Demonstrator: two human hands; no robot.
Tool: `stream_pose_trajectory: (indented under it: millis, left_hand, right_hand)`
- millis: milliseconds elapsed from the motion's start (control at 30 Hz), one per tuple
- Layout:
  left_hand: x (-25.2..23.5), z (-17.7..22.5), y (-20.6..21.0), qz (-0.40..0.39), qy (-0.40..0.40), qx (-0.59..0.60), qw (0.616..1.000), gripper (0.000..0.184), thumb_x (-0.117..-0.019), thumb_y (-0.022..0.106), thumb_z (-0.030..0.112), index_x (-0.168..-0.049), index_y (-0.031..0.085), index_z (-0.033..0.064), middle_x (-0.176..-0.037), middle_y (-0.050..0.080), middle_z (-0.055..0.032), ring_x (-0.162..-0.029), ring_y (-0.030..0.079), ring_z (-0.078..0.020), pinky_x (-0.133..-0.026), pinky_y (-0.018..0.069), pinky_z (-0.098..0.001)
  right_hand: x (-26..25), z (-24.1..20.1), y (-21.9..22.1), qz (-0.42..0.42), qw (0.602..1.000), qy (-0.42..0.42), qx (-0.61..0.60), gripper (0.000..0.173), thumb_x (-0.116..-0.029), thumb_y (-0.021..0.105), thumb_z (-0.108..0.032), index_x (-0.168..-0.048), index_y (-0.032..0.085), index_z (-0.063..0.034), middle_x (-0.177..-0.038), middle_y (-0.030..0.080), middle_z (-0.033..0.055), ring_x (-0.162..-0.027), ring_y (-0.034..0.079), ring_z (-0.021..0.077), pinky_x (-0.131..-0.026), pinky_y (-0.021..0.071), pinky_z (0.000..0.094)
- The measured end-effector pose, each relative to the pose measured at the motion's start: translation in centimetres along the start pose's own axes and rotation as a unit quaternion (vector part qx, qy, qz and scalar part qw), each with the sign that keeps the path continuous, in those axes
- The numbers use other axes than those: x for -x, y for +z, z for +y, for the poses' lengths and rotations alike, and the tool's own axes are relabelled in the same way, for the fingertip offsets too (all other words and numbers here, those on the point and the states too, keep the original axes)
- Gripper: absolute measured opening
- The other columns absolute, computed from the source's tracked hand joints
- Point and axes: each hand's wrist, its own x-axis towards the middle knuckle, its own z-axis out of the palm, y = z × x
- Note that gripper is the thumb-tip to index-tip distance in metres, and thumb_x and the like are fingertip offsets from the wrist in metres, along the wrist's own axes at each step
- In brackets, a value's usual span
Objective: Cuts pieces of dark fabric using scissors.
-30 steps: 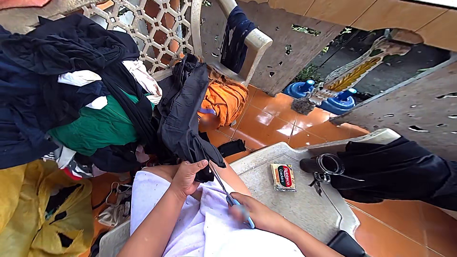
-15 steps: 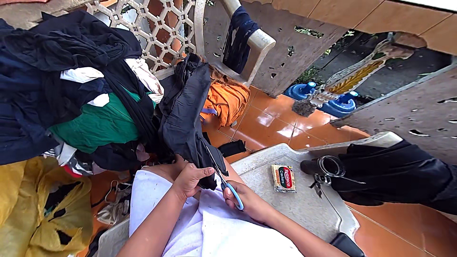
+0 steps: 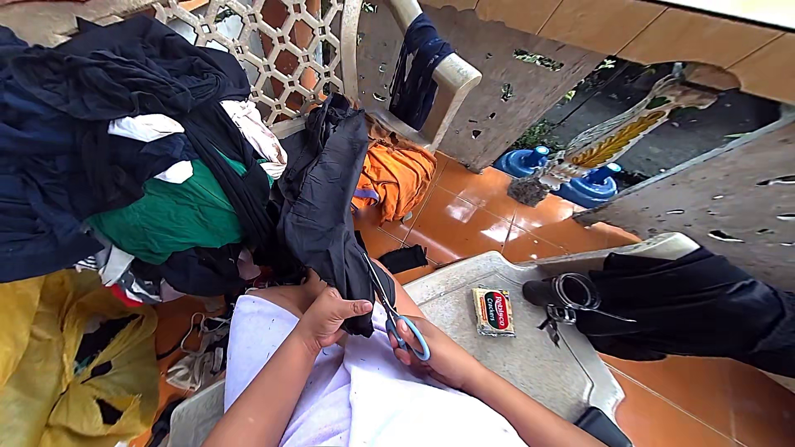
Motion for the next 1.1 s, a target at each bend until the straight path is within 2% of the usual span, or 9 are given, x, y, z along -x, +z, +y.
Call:
stream_pose_trajectory:
  millis: [133, 267, 433, 533, 633, 700, 867, 967, 1100]
  left_hand:
    - [0.1, 0.0, -0.1, -0.018, -0.005, -0.002, 1.0, 0.034, -0.0774, 0.068, -0.009, -0.106, 0.06, 0.0058, -0.092, 0.075, -0.0022, -0.085, 0.073, -0.0104, -0.081, 0.061, -0.0289]
    - [0.1, 0.0, -0.3, -0.016, -0.004, 0.005, 1.0, 0.033, -0.0778, 0.067, -0.01, -0.106, 0.059, 0.0065, -0.091, 0.074, -0.0024, -0.083, 0.073, -0.0105, -0.08, 0.0611, -0.0286]
    - [0.0, -0.2, -0.5, -0.023, -0.005, 0.015, 1.0, 0.036, -0.0766, 0.069, -0.008, -0.107, 0.059, 0.0071, -0.093, 0.075, -0.0018, -0.086, 0.073, -0.0104, -0.082, 0.0608, -0.029]
    - [0.2, -0.2, -0.6, -0.024, -0.011, 0.017, 1.0, 0.034, -0.0771, 0.069, -0.008, -0.106, 0.06, 0.0071, -0.092, 0.075, -0.0024, -0.085, 0.073, -0.0109, -0.081, 0.0611, -0.0291]
    - [0.3, -0.3, -0.6, -0.035, -0.024, 0.004, 0.999, 0.033, -0.0762, 0.07, -0.007, -0.104, 0.061, 0.0076, -0.092, 0.076, -0.002, -0.085, 0.073, -0.0106, -0.081, 0.0613, -0.0288]
    - [0.4, -0.4, -0.7, -0.046, -0.034, -0.006, 0.998, 0.033, -0.0755, 0.071, -0.006, -0.104, 0.063, 0.0081, -0.092, 0.076, -0.0016, -0.085, 0.074, -0.0107, -0.081, 0.0613, -0.0288]
    - [0.3, -0.7, -0.9, -0.059, -0.037, -0.014, 0.998, 0.032, -0.0764, 0.071, -0.006, -0.104, 0.063, 0.0084, -0.092, 0.076, -0.0009, -0.085, 0.073, -0.0099, -0.082, 0.0609, -0.0282]
    - [0.3, -0.6, -0.8, -0.053, -0.039, -0.017, 0.998, 0.032, -0.0762, 0.071, -0.006, -0.104, 0.063, 0.0077, -0.092, 0.076, -0.0007, -0.085, 0.073, -0.0096, -0.082, 0.0608, -0.0279]
    - [0.3, -0.7, -1.0, -0.053, -0.045, -0.02, 0.997, 0.033, -0.0764, 0.071, -0.006, -0.106, 0.062, 0.008, -0.092, 0.075, -0.0003, -0.085, 0.073, -0.0094, -0.082, 0.0606, -0.0281]
  right_hand:
    - [-0.7, -0.4, 0.3, -0.001, 1.0, 0.0, 0.004, 0.034, -0.0957, 0.058, -0.048, -0.089, 0.056, -0.0155, -0.06, 0.052, -0.0107, -0.043, 0.04, -0.0038, -0.042, 0.0317, 0.0122]
    - [-0.8, -0.3, 0.6, 0.017, 1.0, -0.01, -0.005, 0.028, -0.0957, 0.06, -0.042, -0.085, 0.057, -0.0158, -0.06, 0.052, -0.0105, -0.044, 0.041, -0.0034, -0.042, 0.0327, 0.0127]
    - [-0.6, 0.0, 0.8, 0.04, 0.998, -0.036, -0.025, 0.02, -0.0943, 0.063, -0.03, -0.08, 0.06, -0.0172, -0.061, 0.056, -0.0104, -0.047, 0.047, -0.0034, -0.045, 0.0382, 0.0128]
    - [-0.6, 0.0, 0.7, 0.032, 0.998, -0.022, -0.039, 0.021, -0.0936, 0.065, -0.033, -0.08, 0.06, -0.0171, -0.059, 0.055, -0.0098, -0.044, 0.045, -0.0032, -0.042, 0.036, 0.0129]
    - [-0.8, -0.1, 0.4, 0.0, 0.999, 0.005, -0.046, 0.034, -0.0991, 0.055, -0.048, -0.087, 0.056, -0.0158, -0.057, 0.05, -0.01, -0.04, 0.037, -0.004, -0.039, 0.0297, 0.0119]
    - [-1.1, -0.1, 0.2, -0.009, 0.998, 0.012, -0.057, 0.037, -0.1002, 0.052, -0.05, -0.09, 0.055, -0.0154, -0.059, 0.05, -0.0097, -0.04, 0.035, -0.0039, -0.039, 0.029, 0.0116]
    - [-1.4, -0.4, 0.2, 0.004, 0.998, 0.009, -0.055, 0.035, -0.103, 0.048, -0.045, -0.088, 0.055, -0.0144, -0.057, 0.049, -0.0097, -0.041, 0.035, -0.0039, -0.039, 0.0283, 0.0116]
    - [-1.3, -0.6, 0.1, 0.008, 0.999, 0.008, -0.046, 0.033, -0.1007, 0.053, -0.044, -0.085, 0.056, -0.0153, -0.057, 0.048, -0.0101, -0.041, 0.036, -0.0038, -0.039, 0.0287, 0.0121]
    - [-1.3, -0.6, 0.2, 0.031, 0.999, 0.002, -0.039, 0.025, -0.0976, 0.058, -0.033, -0.081, 0.058, -0.0149, -0.056, 0.051, -0.0091, -0.041, 0.039, -0.003, -0.039, 0.0308, 0.013]
